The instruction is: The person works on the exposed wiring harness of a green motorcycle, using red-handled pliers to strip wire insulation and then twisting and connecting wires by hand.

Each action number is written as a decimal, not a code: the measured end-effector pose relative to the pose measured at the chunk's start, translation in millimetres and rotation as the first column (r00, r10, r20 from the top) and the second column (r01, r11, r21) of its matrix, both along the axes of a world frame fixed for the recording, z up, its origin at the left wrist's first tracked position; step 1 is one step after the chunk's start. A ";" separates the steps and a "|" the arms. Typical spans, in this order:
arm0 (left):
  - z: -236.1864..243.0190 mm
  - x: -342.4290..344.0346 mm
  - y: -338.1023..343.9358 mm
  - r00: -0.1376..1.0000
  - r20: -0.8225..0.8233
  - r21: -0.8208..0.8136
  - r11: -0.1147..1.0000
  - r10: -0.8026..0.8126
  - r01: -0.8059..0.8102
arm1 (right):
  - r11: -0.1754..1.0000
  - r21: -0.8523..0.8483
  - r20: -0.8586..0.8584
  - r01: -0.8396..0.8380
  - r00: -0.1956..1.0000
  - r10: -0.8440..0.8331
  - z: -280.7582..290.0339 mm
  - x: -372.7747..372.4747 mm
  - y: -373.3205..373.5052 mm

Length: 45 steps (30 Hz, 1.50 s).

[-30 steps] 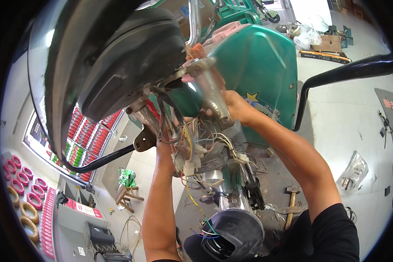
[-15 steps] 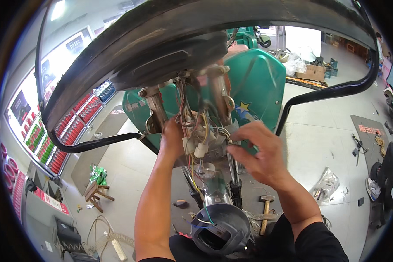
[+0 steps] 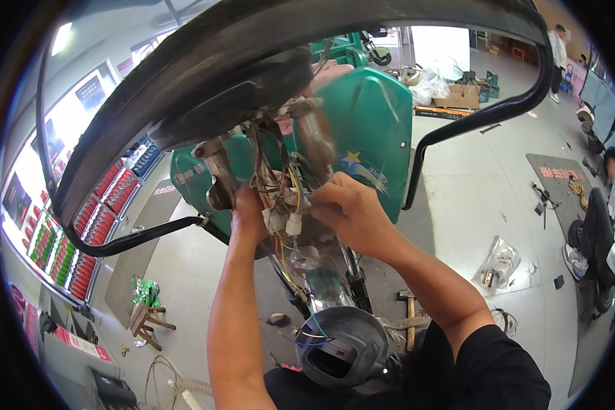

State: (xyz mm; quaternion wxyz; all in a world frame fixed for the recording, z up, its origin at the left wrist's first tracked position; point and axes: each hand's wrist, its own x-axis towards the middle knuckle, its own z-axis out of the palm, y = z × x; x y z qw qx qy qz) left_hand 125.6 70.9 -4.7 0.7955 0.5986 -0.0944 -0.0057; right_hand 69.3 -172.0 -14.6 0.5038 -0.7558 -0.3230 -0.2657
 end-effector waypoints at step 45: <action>3.3 1.8 1.4 0.980 -0.104 0.075 0.984 0.170 -0.162 | 0.658 0.707 -0.435 -0.259 0.574 0.694 -13.9 45.5 -41.6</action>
